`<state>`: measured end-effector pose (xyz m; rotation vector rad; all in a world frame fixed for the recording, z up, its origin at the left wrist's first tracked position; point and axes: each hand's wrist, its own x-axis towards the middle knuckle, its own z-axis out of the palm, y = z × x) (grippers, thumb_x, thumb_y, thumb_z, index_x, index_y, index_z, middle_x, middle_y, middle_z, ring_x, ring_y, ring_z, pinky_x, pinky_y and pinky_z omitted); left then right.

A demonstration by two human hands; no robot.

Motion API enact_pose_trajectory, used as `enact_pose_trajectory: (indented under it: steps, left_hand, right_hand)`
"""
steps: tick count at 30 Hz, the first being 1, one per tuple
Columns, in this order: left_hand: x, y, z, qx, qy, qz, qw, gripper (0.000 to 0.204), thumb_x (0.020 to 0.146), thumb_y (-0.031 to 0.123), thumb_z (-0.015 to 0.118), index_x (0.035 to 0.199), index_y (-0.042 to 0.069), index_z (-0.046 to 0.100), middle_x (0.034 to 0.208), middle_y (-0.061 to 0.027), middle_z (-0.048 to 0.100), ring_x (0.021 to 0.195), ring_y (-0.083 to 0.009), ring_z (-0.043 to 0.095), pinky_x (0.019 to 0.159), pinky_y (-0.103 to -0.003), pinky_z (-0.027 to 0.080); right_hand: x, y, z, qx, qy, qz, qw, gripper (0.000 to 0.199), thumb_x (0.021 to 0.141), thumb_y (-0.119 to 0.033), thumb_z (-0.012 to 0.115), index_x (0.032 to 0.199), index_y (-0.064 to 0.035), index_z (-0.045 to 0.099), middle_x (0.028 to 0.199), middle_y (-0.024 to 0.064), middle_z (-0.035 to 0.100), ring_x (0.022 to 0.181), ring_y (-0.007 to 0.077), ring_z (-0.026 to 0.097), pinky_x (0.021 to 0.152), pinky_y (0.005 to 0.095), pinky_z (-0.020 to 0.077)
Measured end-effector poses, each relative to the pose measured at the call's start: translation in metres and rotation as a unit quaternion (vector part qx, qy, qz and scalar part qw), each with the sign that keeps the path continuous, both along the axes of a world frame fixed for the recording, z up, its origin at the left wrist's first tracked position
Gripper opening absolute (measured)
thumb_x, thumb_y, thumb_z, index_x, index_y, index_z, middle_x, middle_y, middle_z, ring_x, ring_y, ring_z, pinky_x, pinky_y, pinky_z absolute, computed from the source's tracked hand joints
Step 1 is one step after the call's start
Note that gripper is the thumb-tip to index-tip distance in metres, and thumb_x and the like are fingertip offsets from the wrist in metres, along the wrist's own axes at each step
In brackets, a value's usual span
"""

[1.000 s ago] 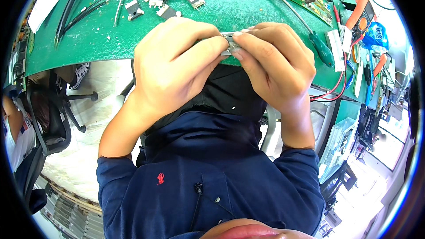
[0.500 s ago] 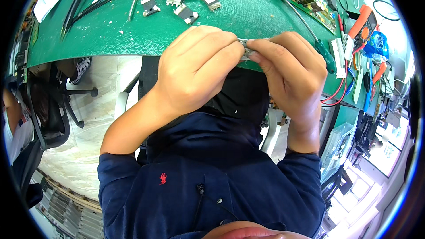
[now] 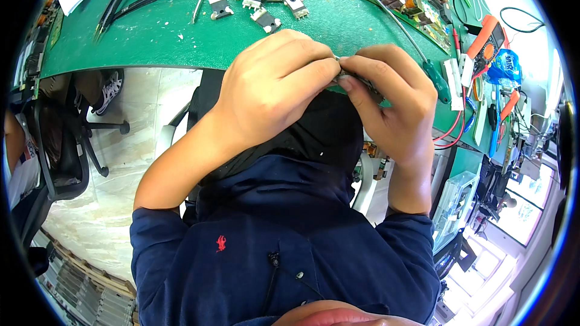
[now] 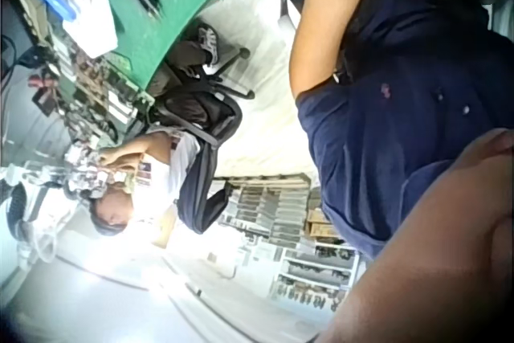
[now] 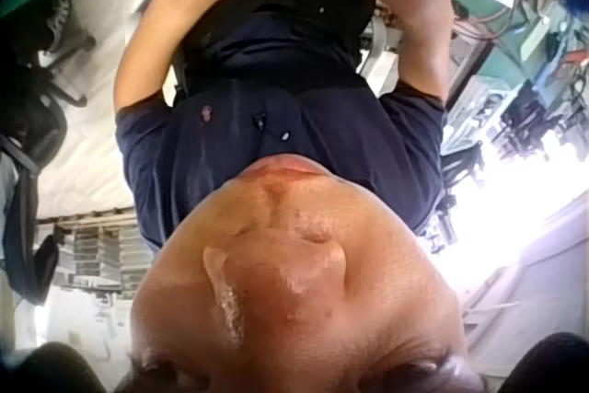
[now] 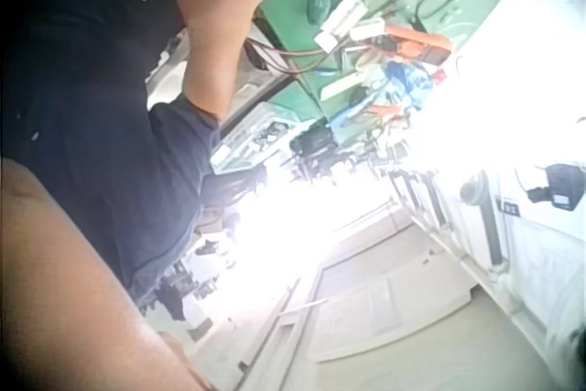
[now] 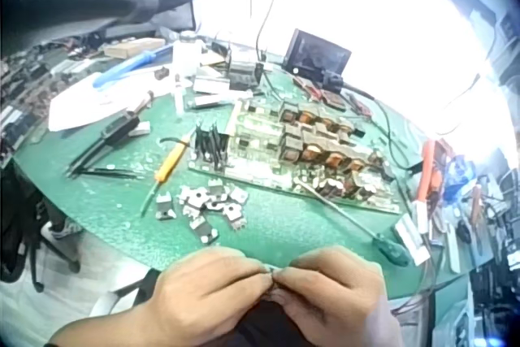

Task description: The person places electronic components onto a metal plate, secures them with a screwdriver, and attaches a cable to the assembly.

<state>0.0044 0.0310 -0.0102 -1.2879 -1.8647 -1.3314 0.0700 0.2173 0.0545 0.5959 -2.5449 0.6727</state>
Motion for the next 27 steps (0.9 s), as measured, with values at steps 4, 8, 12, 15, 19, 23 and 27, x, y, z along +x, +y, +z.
enact_pose_trajectory:
  steps: [4, 8, 12, 15, 19, 23, 27]
  left_hand:
    - [0.004, 0.001, 0.003, 0.008, -0.018, -0.012, 1.000, 0.031, 0.066, 0.002, 0.085, 0.094, 0.000, 0.072, 0.093, -0.0128, 0.071, 0.081, -0.0315, 0.069, 0.071, -0.038, 0.057]
    - [0.004, 0.000, -0.002, 0.012, 0.007, -0.021, 1.000, 0.031, 0.066, 0.003, 0.086, 0.093, 0.000, 0.072, 0.093, -0.0126, 0.071, 0.081, -0.0312, 0.070, 0.071, -0.038, 0.057]
    - [0.007, 0.000, -0.006, 0.011, 0.047, -0.006, 0.999, 0.030, 0.066, 0.002, 0.085, 0.093, -0.001, 0.071, 0.094, -0.0129, 0.072, 0.083, -0.0311, 0.071, 0.073, -0.038, 0.058]
    - [0.007, 0.002, -0.009, 0.032, 0.061, -0.006, 0.998, 0.029, 0.066, 0.000, 0.085, 0.092, -0.002, 0.071, 0.094, -0.0136, 0.073, 0.084, -0.0311, 0.071, 0.075, -0.038, 0.059]
    - [0.009, 0.003, -0.012, 0.040, 0.072, -0.003, 0.997, 0.030, 0.066, -0.002, 0.084, 0.093, -0.003, 0.071, 0.094, -0.0140, 0.072, 0.084, -0.0308, 0.072, 0.075, -0.037, 0.059]
    - [0.009, 0.006, -0.014, 0.058, 0.082, 0.005, 0.995, 0.030, 0.066, -0.004, 0.084, 0.093, -0.003, 0.070, 0.093, -0.0142, 0.072, 0.083, -0.0306, 0.072, 0.073, -0.037, 0.059]
    - [0.009, 0.006, -0.013, 0.058, 0.087, 0.007, 0.994, 0.030, 0.067, -0.004, 0.085, 0.093, -0.002, 0.070, 0.093, -0.0141, 0.072, 0.082, -0.0306, 0.072, 0.073, -0.037, 0.059]
  right_hand:
    - [0.009, -0.003, -0.010, 0.044, 0.075, -0.010, 0.996, 0.023, 0.073, -0.004, 0.082, 0.094, -0.0036, 0.072, 0.084, 0.0071, 0.067, 0.072, 0.0250, 0.065, 0.058, 0.0346, 0.0525]
    - [0.017, -0.009, -0.021, 0.057, 0.135, -0.027, 0.989, 0.027, 0.070, -0.003, 0.082, 0.095, -0.0022, 0.072, 0.083, 0.0069, 0.067, 0.072, 0.0244, 0.066, 0.059, 0.0341, 0.0538]
    - [0.022, -0.012, -0.024, 0.080, 0.151, -0.042, 0.984, 0.028, 0.071, -0.003, 0.079, 0.098, -0.0017, 0.072, 0.085, 0.0072, 0.067, 0.072, 0.0233, 0.065, 0.059, 0.0321, 0.0533]
    - [0.025, -0.013, -0.022, 0.114, 0.145, -0.052, 0.981, 0.026, 0.074, -0.004, 0.075, 0.100, -0.0016, 0.072, 0.087, 0.0071, 0.067, 0.072, 0.0224, 0.063, 0.058, 0.0314, 0.0526]
    - [0.028, -0.016, -0.022, 0.130, 0.155, -0.062, 0.977, 0.024, 0.076, -0.005, 0.072, 0.100, -0.0020, 0.071, 0.088, 0.0068, 0.066, 0.072, 0.0217, 0.062, 0.058, 0.0312, 0.0517]
    - [0.026, -0.017, -0.025, 0.121, 0.171, -0.071, 0.975, 0.025, 0.074, -0.003, 0.072, 0.100, -0.0032, 0.071, 0.085, 0.0050, 0.065, 0.070, 0.0213, 0.061, 0.058, 0.0313, 0.0511]
    - [0.025, -0.017, -0.029, 0.107, 0.180, -0.076, 0.975, 0.026, 0.074, -0.002, 0.072, 0.100, -0.0048, 0.072, 0.082, 0.0044, 0.063, 0.068, 0.0212, 0.060, 0.056, 0.0321, 0.0500]
